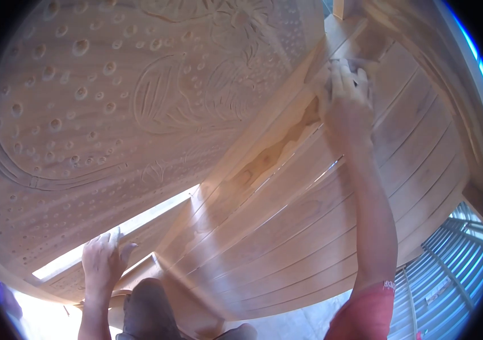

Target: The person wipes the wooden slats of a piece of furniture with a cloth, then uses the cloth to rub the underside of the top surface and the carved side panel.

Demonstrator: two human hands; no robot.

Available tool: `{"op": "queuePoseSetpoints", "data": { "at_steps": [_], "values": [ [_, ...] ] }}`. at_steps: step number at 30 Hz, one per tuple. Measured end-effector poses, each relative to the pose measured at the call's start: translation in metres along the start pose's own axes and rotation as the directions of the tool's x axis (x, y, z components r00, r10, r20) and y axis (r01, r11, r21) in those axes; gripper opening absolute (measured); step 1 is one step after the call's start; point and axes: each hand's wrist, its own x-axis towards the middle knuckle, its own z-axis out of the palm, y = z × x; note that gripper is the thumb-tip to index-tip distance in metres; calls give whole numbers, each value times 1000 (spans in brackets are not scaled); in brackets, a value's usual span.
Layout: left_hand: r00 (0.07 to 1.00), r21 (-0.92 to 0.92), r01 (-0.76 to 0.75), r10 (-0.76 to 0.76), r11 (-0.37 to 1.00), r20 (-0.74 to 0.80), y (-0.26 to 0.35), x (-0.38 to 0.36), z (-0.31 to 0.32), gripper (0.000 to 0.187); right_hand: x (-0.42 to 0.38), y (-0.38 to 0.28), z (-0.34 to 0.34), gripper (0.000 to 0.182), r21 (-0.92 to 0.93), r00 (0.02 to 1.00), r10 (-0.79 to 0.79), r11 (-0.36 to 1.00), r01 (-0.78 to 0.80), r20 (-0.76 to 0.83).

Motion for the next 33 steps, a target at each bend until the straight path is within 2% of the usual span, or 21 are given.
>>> {"op": "queuePoseSetpoints", "data": {
  "at_steps": [2, 4, 5, 7, 8, 9, 10, 11, 14, 16, 17, 19, 20, 22, 23, 25, 26, 28, 29, 31, 33],
  "values": [
    [1000, -4, 8, -8, 1000, -8, 2, 0, -1, 54, 18, 10, 7, 43, -5, 997, -58, 998, 58, -47],
    [1000, 1, 16, -16, 1000, 17, 4, 0, -4, 53, 58, 47, 21, 45, 62, 992, 92, 994, -87, -86],
    [1000, 3, 16, -16, 1000, 21, 5, 1, -3, 53, 59, 40, 16, 45, 65, 992, 92, 994, -87, -83],
    [1000, 8, 6, -6, 1000, -6, 2, 0, -1, 54, 45, 10, -1, 46, 164, 915, 301, 922, -352, 270],
    [1000, 10, -7, 7, 1000, 3, 0, 0, -2, 54, 26, -3, -7, 46, 155, 909, 309, 920, -360, 280],
    [1000, 11, -16, 16, 1000, 0, -1, 0, -1, 54, 1, -17, -9, 45, 38, 982, 134, 989, -140, 133],
    [1000, 8, -16, 16, 1000, -9, 0, -1, 1, 54, -9, -23, -9, 44, -108, 997, -82, 991, 82, 4],
    [1000, 1, -7, 7, 1000, -21, 1, -1, 2, 54, 3, -14, -11, 44, -110, 996, -91, 990, 90, -10],
    [1000, 3, -24, 24, 1000, -10, 0, 0, 0, 54, 42, 23, 1, 42, 93, 997, -69, 993, 67, 21],
    [1000, 11, -28, 28, 1000, -9, 1, -1, -1, 53, 65, 30, 16, 42, 54, 978, 199, 978, -202, 61],
    [999, 16, -39, 39, 999, 5, 0, -2, -2, 53, 47, 23, 21, 42, 50, 975, 207, 976, -211, 77],
    [999, 25, -30, 31, 999, -11, 0, 0, 1, 53, 3, -10, 10, 46, 70, 995, 78, 994, -83, 68],
    [999, 17, -35, 35, 999, -8, -1, -1, 1, 53, -3, -12, -2, 46, 64, 995, 74, 995, -79, 73],
    [1000, 6, -25, 25, 1000, 15, 0, 1, -1, 53, 2, -10, -23, 38, 151, 995, -94, 985, 89, 27],
    [1000, 4, -21, 21, 1000, 9, 0, 2, -1, 53, 20, 3, -19, 38, 150, 995, -97, 984, 93, 20],
    [999, -13, -41, 40, 999, -16, 1, 1, -1, 54, 50, 36, -2, 39, 46, 992, 123, 991, -122, -9],
    [999, -10, -42, 42, 999, -13, 3, 1, -1, 54, 44, 37, 4, 39, 47, 992, 125, 991, -125, -6],
    [999, 3, -30, 30, 1000, -12, 2, 2, -2, 53, 20, 22, 12, 41, -102, 995, 31, 995, -20, 99],
    [999, 4, -41, 41, 999, -4, 0, 2, -2, 53, -1, 9, 6, 41, -107, 993, 37, 994, -25, 110],
    [999, 5, -52, 52, 999, -14, -1, 1, 0, 54, -38, -24, -20, 43, -26, 990, -102, 994, 105, 98],
    [998, 7, -51, 52, 999, -31, -3, 0, 1, 54, -12, 5, -31, 40, -27, 991, -105, 994, 108, 81]
  ]
}}
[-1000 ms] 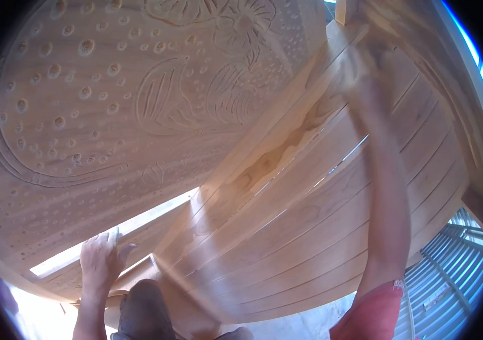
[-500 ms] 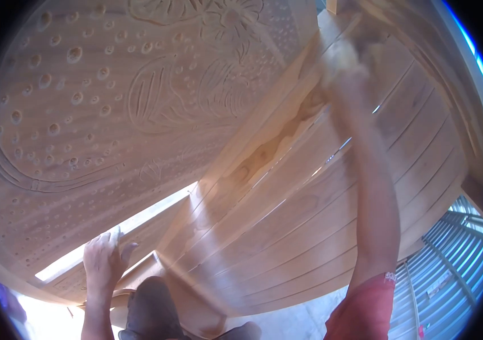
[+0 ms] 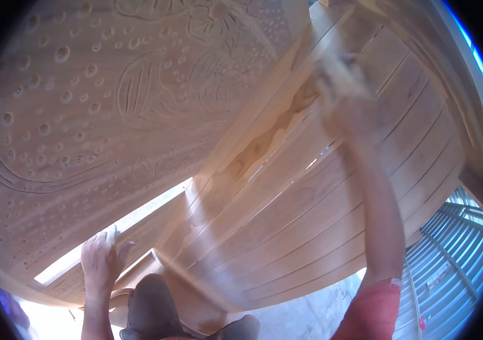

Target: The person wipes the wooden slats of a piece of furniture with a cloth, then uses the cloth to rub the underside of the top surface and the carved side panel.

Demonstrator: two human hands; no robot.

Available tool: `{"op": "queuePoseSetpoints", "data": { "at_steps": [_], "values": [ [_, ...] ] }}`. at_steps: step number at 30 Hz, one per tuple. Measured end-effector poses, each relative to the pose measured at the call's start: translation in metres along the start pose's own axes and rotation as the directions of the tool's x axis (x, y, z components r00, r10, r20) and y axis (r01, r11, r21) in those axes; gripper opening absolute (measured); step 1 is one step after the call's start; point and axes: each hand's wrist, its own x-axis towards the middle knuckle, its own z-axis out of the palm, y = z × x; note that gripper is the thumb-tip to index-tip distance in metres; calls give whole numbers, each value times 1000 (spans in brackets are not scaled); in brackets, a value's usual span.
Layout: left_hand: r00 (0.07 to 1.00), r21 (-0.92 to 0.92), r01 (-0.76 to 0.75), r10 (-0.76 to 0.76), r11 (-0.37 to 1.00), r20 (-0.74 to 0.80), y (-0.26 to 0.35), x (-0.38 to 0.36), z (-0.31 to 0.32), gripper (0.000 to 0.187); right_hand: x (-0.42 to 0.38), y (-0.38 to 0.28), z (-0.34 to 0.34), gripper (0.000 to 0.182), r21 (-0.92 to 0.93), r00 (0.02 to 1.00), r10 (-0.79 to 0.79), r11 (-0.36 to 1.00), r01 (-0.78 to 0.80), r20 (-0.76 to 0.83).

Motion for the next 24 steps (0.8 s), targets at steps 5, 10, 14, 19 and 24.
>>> {"op": "queuePoseSetpoints", "data": {
  "at_steps": [5, 10, 14, 19, 24],
  "values": [
    [1000, -4, -12, 12, 1000, 4, 3, 0, -1, 54, 28, 39, 9, 32, 35, 973, 228, 973, -227, -41],
    [999, 12, -29, 29, 1000, -22, -2, -1, 3, 55, -33, -17, -22, 29, 45, 979, -203, 978, 205, -32],
    [1000, 3, -22, 22, 1000, -2, 2, -1, 1, 54, 13, 60, 11, 28, -135, 993, 81, 987, -92, -89],
    [1000, 11, -14, 14, 1000, -9, 0, 0, 2, 52, -37, -11, 1, 37, -113, 947, 224, 973, -202, 230],
    [1000, -8, -9, 8, 1000, -20, -3, -2, 4, 52, 12, 50, 26, 37, -187, 993, 84, 978, -98, -77]
  ]
}}
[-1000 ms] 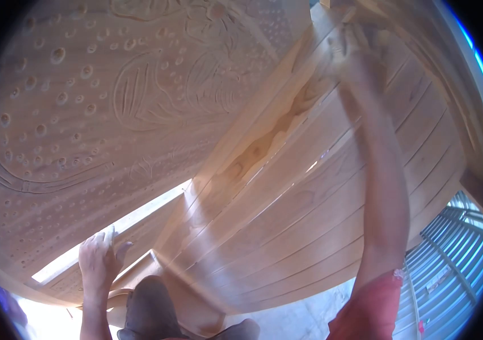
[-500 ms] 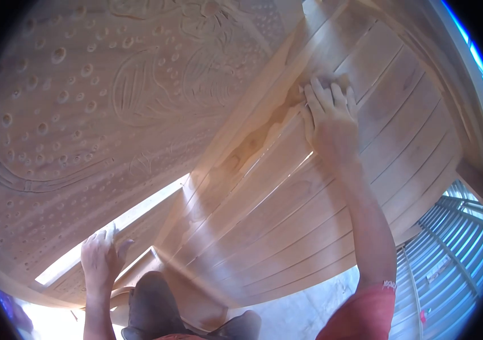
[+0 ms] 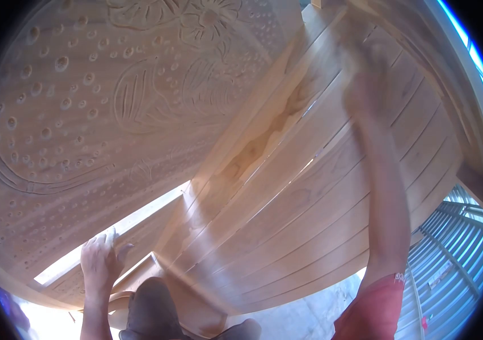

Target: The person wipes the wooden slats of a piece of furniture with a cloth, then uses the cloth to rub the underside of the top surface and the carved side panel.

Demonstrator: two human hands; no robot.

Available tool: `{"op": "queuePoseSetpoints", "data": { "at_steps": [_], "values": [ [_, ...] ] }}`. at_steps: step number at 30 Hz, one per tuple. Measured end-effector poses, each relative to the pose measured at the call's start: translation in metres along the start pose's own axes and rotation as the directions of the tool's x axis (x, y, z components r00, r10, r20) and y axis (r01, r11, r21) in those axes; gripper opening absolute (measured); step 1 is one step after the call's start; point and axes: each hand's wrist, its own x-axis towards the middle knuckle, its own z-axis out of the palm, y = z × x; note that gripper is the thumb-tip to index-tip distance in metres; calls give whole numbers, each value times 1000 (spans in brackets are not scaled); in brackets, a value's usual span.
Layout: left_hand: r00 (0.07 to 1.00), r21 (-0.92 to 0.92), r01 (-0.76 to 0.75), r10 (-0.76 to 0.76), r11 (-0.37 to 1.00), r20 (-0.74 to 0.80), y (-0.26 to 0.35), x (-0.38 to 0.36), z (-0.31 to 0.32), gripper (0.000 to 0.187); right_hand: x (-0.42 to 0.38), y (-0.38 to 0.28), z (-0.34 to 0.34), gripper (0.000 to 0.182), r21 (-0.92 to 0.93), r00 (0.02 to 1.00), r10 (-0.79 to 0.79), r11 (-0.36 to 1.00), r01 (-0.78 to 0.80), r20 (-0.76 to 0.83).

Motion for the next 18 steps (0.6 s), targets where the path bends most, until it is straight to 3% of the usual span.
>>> {"op": "queuePoseSetpoints", "data": {
  "at_steps": [1, 3, 5, 7, 8, 10, 11, 12, 13, 15, 16, 18],
  "values": [
    [1000, -19, -5, 5, 1000, -12, 1, 0, 1, 53, 13, -2, -9, 37, 3, 1000, -3, 1000, 3, -7],
    [1000, -5, 12, -12, 1000, 9, 4, 2, -2, 53, 31, -21, -25, 39, 337, 940, 240, 888, -314, 244],
    [999, 5, 15, -16, 1000, 38, 3, 2, -4, 53, -17, -66, -26, 38, -65, 926, 4, 998, 22, 377],
    [1000, 15, -12, 11, 1000, 16, 2, 1, -3, 53, -71, -106, -14, 28, 362, 988, -124, 920, 148, -90],
    [1000, 14, -7, 7, 1000, 7, 1, 0, -3, 53, -54, -99, -25, 28, 359, 987, -125, 921, 152, -99],
    [1000, 9, 5, -5, 1000, 30, 3, 0, -4, 53, -6, -72, -51, 24, 301, 955, -203, 944, 132, 217],
    [1000, 9, 4, -5, 1000, 19, 3, 1, -5, 53, 9, -46, -24, 24, 397, 946, 21, 904, -156, 323],
    [999, -15, 17, -16, 1000, 41, 4, 1, -7, 54, 28, -23, 5, 24, 453, 868, 218, 782, -429, 447],
    [998, -39, 33, -30, 999, 63, 5, 2, -7, 54, 43, -19, 12, 24, 454, 872, 217, 783, -424, 439],
    [998, -23, 35, -34, 999, 46, 5, 2, -4, 54, 57, -15, 12, 25, 327, 949, 180, 908, -261, 259],
    [999, -12, 36, -35, 999, 32, 4, 1, -3, 53, 41, -28, 0, 25, 323, 945, 179, 908, -265, 273],
    [999, -11, 27, -26, 1000, 38, 4, 1, -7, 53, 4, -62, -25, 28, 322, 992, -103, 944, 76, 69]
  ]
}}
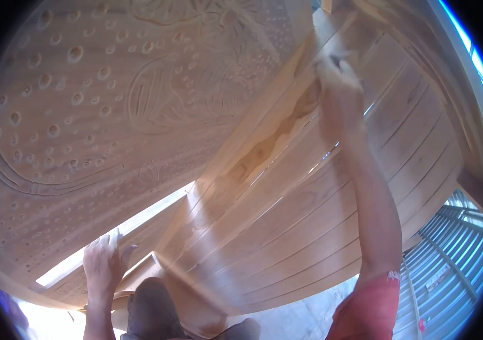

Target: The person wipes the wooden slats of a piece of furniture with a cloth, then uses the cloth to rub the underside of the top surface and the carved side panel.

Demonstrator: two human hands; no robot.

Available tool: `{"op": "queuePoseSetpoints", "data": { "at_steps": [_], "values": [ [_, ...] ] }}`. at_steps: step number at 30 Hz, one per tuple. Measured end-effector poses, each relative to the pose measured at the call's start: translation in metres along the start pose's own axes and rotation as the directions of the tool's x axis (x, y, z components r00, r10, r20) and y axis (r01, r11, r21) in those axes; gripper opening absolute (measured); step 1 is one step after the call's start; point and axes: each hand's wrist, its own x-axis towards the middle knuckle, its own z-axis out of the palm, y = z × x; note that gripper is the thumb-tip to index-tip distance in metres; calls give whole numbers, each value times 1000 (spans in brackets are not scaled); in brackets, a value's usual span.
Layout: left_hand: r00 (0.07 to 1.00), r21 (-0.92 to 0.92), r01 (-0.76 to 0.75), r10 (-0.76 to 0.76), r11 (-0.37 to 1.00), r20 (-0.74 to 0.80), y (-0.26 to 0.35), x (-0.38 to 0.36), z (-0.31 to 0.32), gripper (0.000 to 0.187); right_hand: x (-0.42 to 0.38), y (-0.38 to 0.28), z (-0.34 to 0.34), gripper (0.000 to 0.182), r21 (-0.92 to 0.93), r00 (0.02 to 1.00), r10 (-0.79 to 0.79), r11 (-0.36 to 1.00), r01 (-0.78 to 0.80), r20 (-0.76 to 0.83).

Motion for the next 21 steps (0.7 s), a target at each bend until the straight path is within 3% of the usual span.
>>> {"op": "queuePoseSetpoints", "data": {
  "at_steps": [1, 3, 4, 5, 7, 8, 10, 11, 13, 14, 16, 17, 19, 20, 21],
  "values": [
    [1000, -3, 6, -6, 1000, -7, 2, -1, 0, 52, 5, 11, 8, 28, 0, 1000, -16, 1000, 16, -5],
    [1000, -8, 22, -22, 1000, -12, 1, 0, 2, 52, 16, 47, 24, 19, 143, 975, 3, 989, 29, -222],
    [1000, -9, 23, -23, 1000, 1, 2, -1, 3, 52, 39, 44, -8, 15, 342, 922, 357, 856, -386, 149],
    [1000, -7, 23, -23, 1000, 6, 2, 0, 4, 52, 43, 53, 1, 15, 344, 921, 358, 855, -389, 154],
    [999, 6, 35, -35, 999, 14, 2, 0, 4, 52, 56, 62, 12, 18, 23, 956, 294, 956, -294, -7],
    [999, 12, 29, -30, 999, 31, 1, -1, 3, 52, 36, 54, 18, 18, 25, 953, 301, 953, -302, 10],
    [1000, 4, 24, -24, 1000, 12, 1, 0, 4, 51, 3, -2, -5, 24, 69, 994, 100, 993, -97, -37],
    [999, 0, 31, -31, 1000, 15, 1, 0, 3, 51, -1, -1, -3, 24, 73, 995, 92, 993, -89, -35],
    [998, -5, 48, -48, 999, 35, 3, 0, 2, 51, -8, 14, 4, 20, 130, 976, -156, 976, 176, -151],
    [999, 15, 32, -33, 999, 21, 2, 0, 3, 51, 4, 30, 5, 20, 137, 975, -157, 974, 179, -157],
    [1000, 25, 30, -30, 999, 3, 1, 0, 5, 51, 41, 57, 3, 24, 344, 983, 182, 925, -161, -29],
    [1000, 28, 21, -21, 999, -17, 1, 0, 6, 51, 40, 52, 5, 24, 356, 984, 179, 921, -160, -22],
    [1000, 62, 19, -18, 998, -12, 0, 0, 8, 51, 22, 20, 5, 29, 240, 962, 229, 935, -260, 149],
    [1000, 68, 13, -12, 998, -11, -2, 0, 9, 51, -11, -17, 1, 31, 146, 925, 128, 971, -191, 358],
    [1000, 65, 7, -6, 998, -12, -2, 0, 10, 51, -52, -55, 29, 29, 281, 981, 41, 955, -94, 189]
  ]
}}
